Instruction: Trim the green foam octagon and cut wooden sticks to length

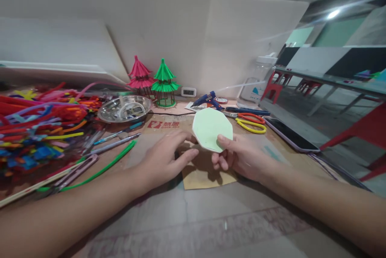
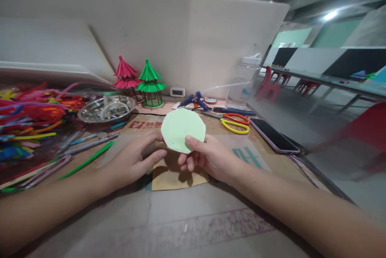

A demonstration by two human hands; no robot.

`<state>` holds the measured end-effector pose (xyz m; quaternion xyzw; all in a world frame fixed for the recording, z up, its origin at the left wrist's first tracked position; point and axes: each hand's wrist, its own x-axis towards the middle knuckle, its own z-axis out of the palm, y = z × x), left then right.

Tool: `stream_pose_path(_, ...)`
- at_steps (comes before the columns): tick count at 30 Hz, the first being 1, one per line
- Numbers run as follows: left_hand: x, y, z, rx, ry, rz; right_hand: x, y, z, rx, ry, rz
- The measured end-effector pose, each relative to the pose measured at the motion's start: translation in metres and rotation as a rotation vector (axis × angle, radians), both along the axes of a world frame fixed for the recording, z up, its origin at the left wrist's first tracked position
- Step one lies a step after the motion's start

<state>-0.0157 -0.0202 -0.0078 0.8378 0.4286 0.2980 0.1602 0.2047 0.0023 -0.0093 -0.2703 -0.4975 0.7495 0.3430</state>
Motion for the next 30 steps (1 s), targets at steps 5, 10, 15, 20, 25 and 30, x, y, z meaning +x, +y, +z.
stream_pose_path(5, 0.001, -0.004, 0.002, 0.1, -0.039, -0.03, 0.0, -0.006, -0.004, -0.072, 0.026, 0.096)
stream_pose_path(10, 0.002, -0.008, 0.004, 0.117, -0.078, -0.048, -0.001, -0.004, -0.004, -0.096, 0.013, 0.096)
stream_pose_path(15, 0.002, -0.009, 0.004, 0.13, -0.09, -0.063, -0.001, -0.003, -0.006, -0.099, 0.005, 0.101)
stream_pose_path(20, 0.003, -0.008, 0.006, 0.089, -0.128, -0.032, 0.0, -0.002, -0.005, -0.161, -0.002, 0.082)
stream_pose_path(25, 0.003, -0.005, 0.009, 0.027, -0.165, 0.03, 0.0, -0.001, -0.002, -0.241, -0.028, 0.072)
stream_pose_path(30, 0.004, -0.006, 0.013, -0.013, -0.156, 0.071, -0.001, -0.004, -0.004, -0.173, 0.002, 0.081)
